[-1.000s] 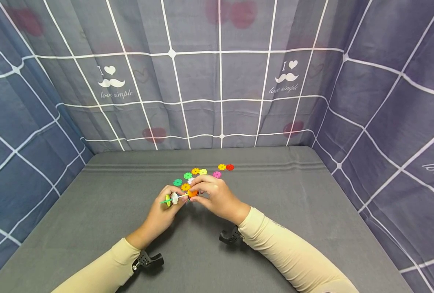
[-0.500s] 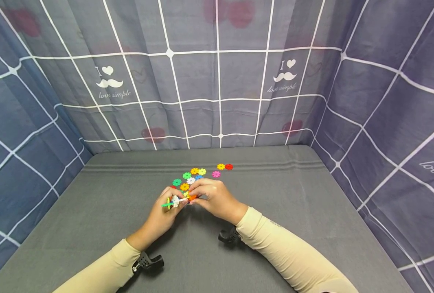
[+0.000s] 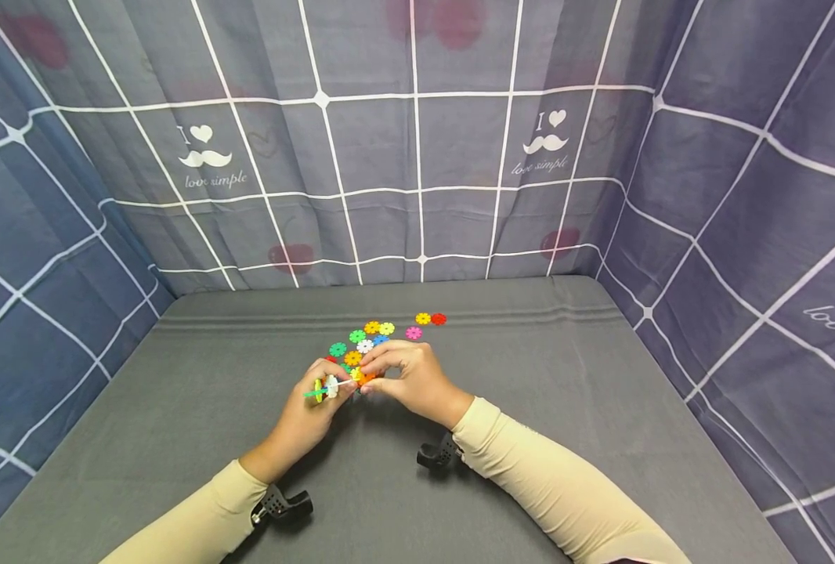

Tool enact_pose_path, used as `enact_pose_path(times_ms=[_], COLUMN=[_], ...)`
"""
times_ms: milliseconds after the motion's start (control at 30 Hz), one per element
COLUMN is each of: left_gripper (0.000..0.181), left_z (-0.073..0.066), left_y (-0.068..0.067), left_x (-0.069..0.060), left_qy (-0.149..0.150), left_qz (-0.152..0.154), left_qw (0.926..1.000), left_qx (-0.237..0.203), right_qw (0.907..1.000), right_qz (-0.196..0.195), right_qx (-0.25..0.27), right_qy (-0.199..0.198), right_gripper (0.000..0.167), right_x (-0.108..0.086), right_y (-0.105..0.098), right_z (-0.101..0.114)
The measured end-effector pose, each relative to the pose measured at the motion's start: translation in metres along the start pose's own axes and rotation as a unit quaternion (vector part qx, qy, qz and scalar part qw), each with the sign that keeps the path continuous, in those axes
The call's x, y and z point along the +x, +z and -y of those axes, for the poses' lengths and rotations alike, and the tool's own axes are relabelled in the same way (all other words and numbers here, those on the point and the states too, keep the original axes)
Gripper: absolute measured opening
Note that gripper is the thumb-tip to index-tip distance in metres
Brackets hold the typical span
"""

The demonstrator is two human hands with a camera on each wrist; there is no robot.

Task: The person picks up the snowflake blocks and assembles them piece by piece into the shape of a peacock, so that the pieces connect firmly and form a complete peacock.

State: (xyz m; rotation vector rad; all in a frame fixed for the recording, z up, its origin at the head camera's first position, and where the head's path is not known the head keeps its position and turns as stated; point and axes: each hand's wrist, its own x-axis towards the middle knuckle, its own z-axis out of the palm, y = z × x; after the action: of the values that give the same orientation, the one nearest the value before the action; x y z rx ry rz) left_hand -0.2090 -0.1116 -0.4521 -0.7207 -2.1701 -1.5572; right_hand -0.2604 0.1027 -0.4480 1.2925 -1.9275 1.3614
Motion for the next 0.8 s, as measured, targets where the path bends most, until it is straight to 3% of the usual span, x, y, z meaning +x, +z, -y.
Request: enact_pose_path(times_ms=[167, 233, 333, 467, 633, 700, 800], left_gripper=[0.018, 0.018, 0.017, 0.018, 0.018, 0.016, 0.017], left_z=[-0.013, -0.012, 0.0, 0.022, 0.032, 0.03, 0.026], left_y=[-0.001, -0.001, 0.001, 0.003, 0.0, -0.002, -0.005], left_x=[0.0, 0.0, 0.0, -0.002, -0.001, 0.002, 0.006], left_qy=[0.005, -0.004, -0.019, -0.023, -0.027, -0.046, -0.1], left_qz=[-0.003, -0.005, -0.013, -0.015, 0.004, 0.017, 0.05], left_qw=[1.0, 0.9999, 0.9997, 0.9996, 0.9996, 0.9987, 0.992], left_qx=[-0.007, -0.011, -0.009, -0.001, -0.007, -0.017, -0.057], right_qw=[0.9997, 0.9986, 0.9962, 0.9968, 0.9983, 0.9986, 0.9981], right_qz=[-0.004, -0.008, -0.018, -0.022, -0.003, 0.005, 0.024], right_qx=[-0.021, -0.043, -0.07, -0.071, -0.057, -0.052, -0.026], right_qy=[-0.012, -0.03, -0.049, -0.028, -0.009, 0.004, 0.05], right_gripper=[0.033, 0.034, 0.033, 0.032, 0.032, 0.032, 0.029], right_x=[0.0, -0.001, -0.002, -0.003, -0.001, 0.001, 0.004], right_y=[0.001, 0.003, 0.007, 0.009, 0.006, 0.003, -0.003], right_z=[0.003, 0.004, 0.005, 0.003, 0.0, 0.001, 0.005])
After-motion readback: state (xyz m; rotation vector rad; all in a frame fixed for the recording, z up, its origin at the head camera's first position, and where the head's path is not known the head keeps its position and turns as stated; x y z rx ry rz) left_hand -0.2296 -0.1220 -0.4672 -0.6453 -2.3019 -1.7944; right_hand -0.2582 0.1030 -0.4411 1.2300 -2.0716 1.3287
